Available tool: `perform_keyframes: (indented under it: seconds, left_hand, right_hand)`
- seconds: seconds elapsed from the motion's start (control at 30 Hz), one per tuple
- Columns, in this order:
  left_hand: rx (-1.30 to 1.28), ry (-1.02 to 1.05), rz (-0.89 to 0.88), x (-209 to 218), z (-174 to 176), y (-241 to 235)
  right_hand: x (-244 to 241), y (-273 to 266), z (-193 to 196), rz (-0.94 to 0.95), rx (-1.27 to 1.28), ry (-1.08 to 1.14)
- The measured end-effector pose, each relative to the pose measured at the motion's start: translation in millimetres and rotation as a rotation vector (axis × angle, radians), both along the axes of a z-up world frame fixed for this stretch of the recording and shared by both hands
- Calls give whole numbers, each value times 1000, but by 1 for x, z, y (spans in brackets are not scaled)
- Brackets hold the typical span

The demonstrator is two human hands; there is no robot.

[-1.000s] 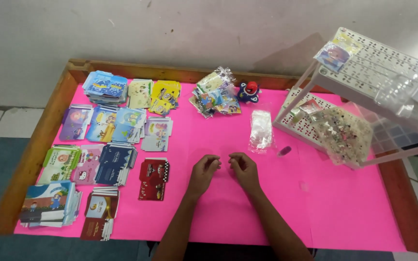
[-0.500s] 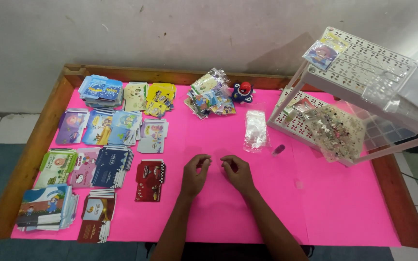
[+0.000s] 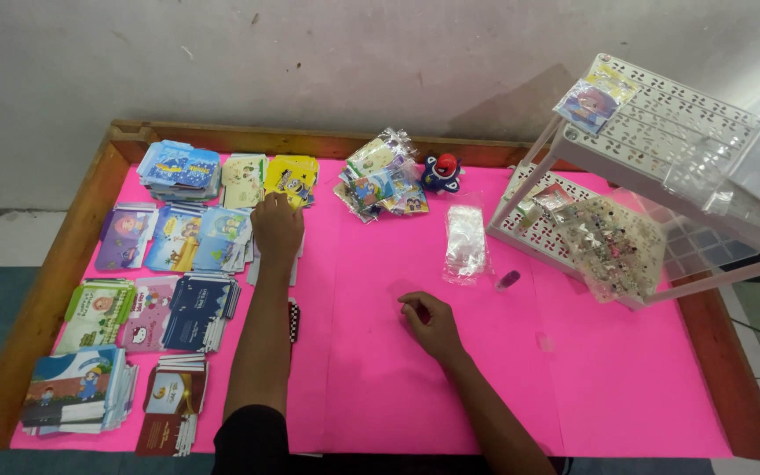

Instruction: Picking up small illustrated cards, folding them in half, and inserting them into small transparent plastic sleeves.

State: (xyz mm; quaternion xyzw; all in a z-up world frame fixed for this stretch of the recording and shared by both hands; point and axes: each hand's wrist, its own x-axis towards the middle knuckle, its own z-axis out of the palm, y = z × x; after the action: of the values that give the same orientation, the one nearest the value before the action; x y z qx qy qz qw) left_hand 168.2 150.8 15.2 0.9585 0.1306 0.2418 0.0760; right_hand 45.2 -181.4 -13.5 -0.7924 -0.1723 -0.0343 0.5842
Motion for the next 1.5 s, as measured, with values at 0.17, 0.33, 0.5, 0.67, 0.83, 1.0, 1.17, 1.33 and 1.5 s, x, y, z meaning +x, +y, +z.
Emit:
perform_keyframes:
  seconds: [0.17, 0.33, 0.5, 0.67, 0.83, 1.0, 1.17, 1.33, 1.5]
  left_hand:
    - [58, 54, 4, 18, -21, 18]
    - [83, 53, -134, 23, -27, 30]
    - [216, 123, -121, 15, -3, 25]
    - [-114, 69, -31, 9, 13, 17]
    - [-587, -8, -30, 12, -5, 27]
    - [-310, -128, -60, 3, 29, 22]
    - [13, -327, -174, -3, 75, 7]
    - [-367, -183, -660, -26, 98, -32]
    - [-750, 128, -878, -77, 117, -89]
  right_hand:
    - [0, 1, 4, -6, 41, -9]
    - [1, -1, 3, 27, 12, -12]
    - [1, -2, 2, 17, 11, -16]
    - [0, -2, 5, 22, -6, -21]
    - [0, -3, 3, 27, -19, -7]
    - [-2, -2, 6, 34, -26, -12]
    - [1, -2, 4, 55, -29, 11]
    - [3, 1, -3, 1, 77, 11]
    - [0, -2, 20, 9, 127, -53]
